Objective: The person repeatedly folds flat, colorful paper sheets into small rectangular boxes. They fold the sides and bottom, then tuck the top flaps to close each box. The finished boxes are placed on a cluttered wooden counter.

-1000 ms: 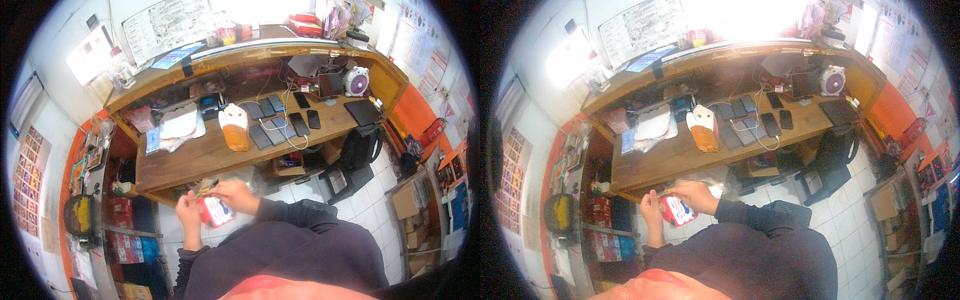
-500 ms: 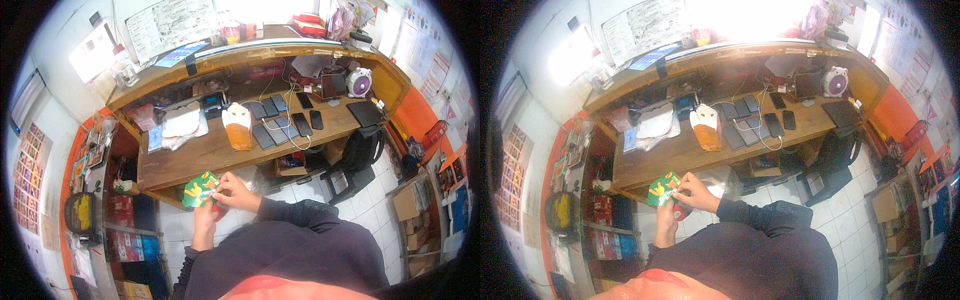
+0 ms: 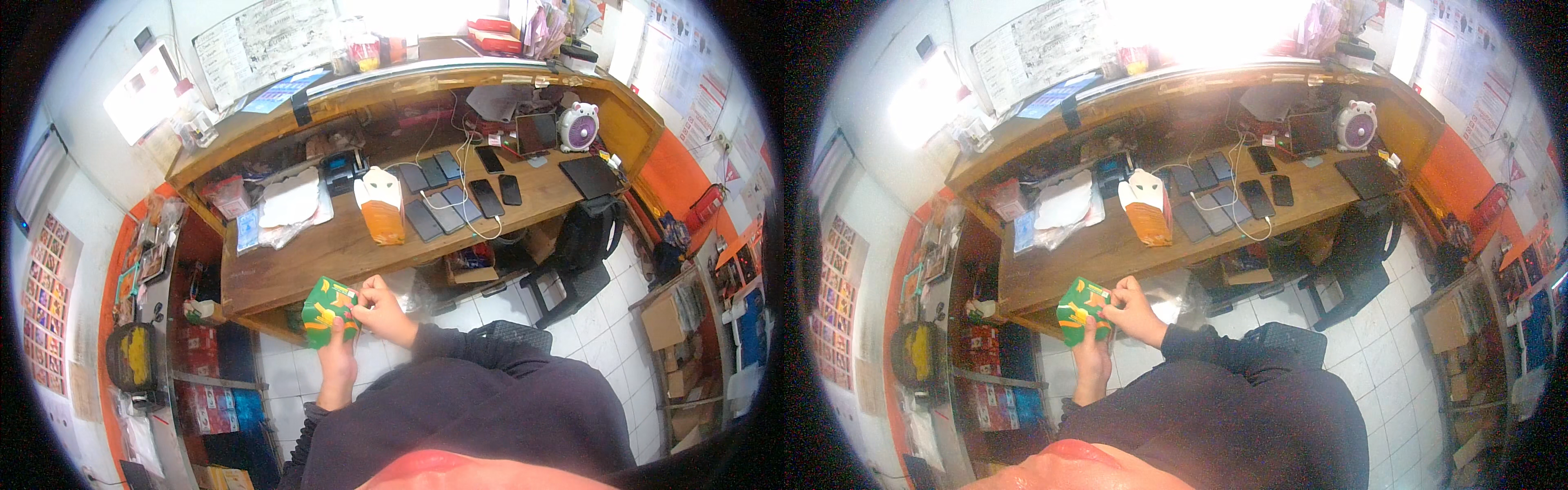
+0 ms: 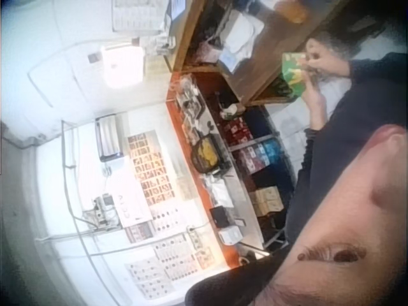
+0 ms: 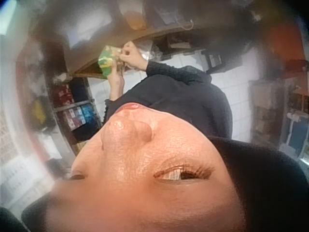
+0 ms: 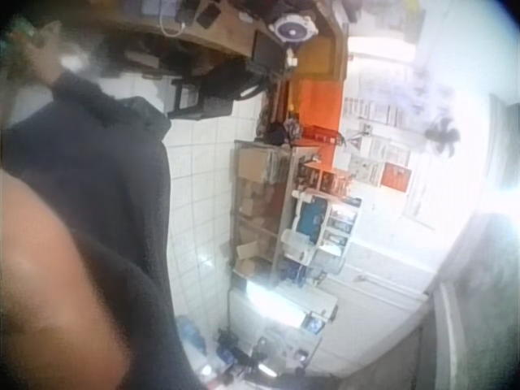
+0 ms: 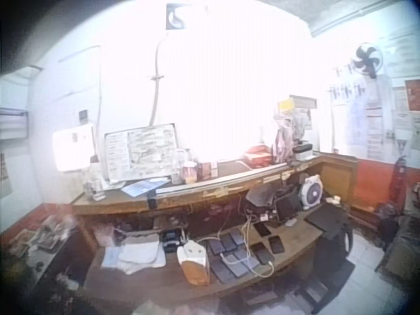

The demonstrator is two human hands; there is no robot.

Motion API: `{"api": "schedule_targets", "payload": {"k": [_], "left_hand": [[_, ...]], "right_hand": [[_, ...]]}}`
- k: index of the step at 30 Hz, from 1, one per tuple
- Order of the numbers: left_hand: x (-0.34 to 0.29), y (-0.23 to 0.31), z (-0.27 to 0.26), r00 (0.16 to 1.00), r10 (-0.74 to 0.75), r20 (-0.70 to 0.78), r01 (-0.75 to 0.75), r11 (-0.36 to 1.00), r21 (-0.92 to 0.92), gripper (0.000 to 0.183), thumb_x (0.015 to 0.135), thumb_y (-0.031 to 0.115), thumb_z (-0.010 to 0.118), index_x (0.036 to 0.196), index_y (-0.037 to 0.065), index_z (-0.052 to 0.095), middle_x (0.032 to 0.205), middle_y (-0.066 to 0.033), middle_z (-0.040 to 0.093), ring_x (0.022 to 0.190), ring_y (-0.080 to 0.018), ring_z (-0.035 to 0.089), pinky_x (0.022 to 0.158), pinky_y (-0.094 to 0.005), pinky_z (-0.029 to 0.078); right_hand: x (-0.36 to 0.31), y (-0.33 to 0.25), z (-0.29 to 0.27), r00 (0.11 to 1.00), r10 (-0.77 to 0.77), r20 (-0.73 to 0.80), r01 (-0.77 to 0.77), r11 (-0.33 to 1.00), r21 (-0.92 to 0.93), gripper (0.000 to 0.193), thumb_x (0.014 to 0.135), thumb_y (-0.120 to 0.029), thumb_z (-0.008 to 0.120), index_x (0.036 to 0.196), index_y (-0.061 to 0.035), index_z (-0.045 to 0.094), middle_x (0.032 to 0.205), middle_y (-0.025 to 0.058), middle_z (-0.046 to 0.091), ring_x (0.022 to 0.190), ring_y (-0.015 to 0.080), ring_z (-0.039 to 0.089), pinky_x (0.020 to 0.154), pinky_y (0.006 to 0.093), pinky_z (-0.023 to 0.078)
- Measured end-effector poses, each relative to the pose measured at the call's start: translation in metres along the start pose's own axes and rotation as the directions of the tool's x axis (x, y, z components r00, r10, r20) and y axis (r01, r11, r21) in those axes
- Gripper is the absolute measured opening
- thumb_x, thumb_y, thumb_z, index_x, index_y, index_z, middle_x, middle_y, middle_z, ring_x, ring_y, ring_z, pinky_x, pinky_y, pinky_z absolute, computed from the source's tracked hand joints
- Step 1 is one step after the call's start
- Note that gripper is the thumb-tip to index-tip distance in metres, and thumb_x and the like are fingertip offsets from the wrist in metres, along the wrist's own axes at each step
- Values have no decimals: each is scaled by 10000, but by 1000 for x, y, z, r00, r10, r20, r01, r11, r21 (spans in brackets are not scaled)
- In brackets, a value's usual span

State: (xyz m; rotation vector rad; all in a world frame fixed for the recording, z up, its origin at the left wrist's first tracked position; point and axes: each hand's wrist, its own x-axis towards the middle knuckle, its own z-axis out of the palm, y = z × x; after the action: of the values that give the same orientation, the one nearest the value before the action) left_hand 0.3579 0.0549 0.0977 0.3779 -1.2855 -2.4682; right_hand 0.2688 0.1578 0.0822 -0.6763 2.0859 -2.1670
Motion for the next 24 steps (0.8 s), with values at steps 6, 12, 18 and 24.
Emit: {"api": "schedule_targets", "payload": {"k": [6, 12, 18, 24], "left_hand": [[-1, 1, -8, 994, -107, -9, 107, 994, 27, 373, 1003, 227, 556, 1321, 48, 481, 1246, -68, 581, 1099, -170, 577, 923, -346, 482], [-3, -1, -7, 997, -7, 75, -15, 957, 291, 367, 944, 155, 636, 1277, 60, 513, 1146, -45, 618, 970, -145, 603, 808, -315, 500], [4, 20, 7, 989, -96, 112, 23, 852, 523, 457, 793, 7, 768, 1210, 29, 583, 1149, -44, 640, 1025, -143, 610, 882, -295, 498], [9, 41, -6, 963, -89, 256, -81, 806, 586, 423, 771, -7, 744, 1170, 29, 609, 1097, -42, 672, 970, -139, 635, 864, -298, 509]], "right_hand": [[15, -9, -21, 939, 59, 339, -23, 994, -108, 230, 808, -192, 761, 878, -49, 594, 980, 43, 419, 894, 142, 444, 773, 273, 420], [18, -20, -31, 959, 46, 279, -9, 991, -133, 697, 816, -239, 789, 1361, -122, 371, 1047, 68, 458, 961, 131, 455, 792, 276, 433], [9, -8, -31, 912, 108, 396, 0, 965, -262, 906, 729, -323, 851, 1410, -84, 303, 1320, 180, 409, 1225, 307, 467, 1036, 411, 401], [11, -47, -51, 789, -261, 556, 529, 748, -400, 1198, 618, -412, 881, 1506, -53, 161, 1399, 251, 342, 1295, 447, 390, 1112, 513, 301]]}}
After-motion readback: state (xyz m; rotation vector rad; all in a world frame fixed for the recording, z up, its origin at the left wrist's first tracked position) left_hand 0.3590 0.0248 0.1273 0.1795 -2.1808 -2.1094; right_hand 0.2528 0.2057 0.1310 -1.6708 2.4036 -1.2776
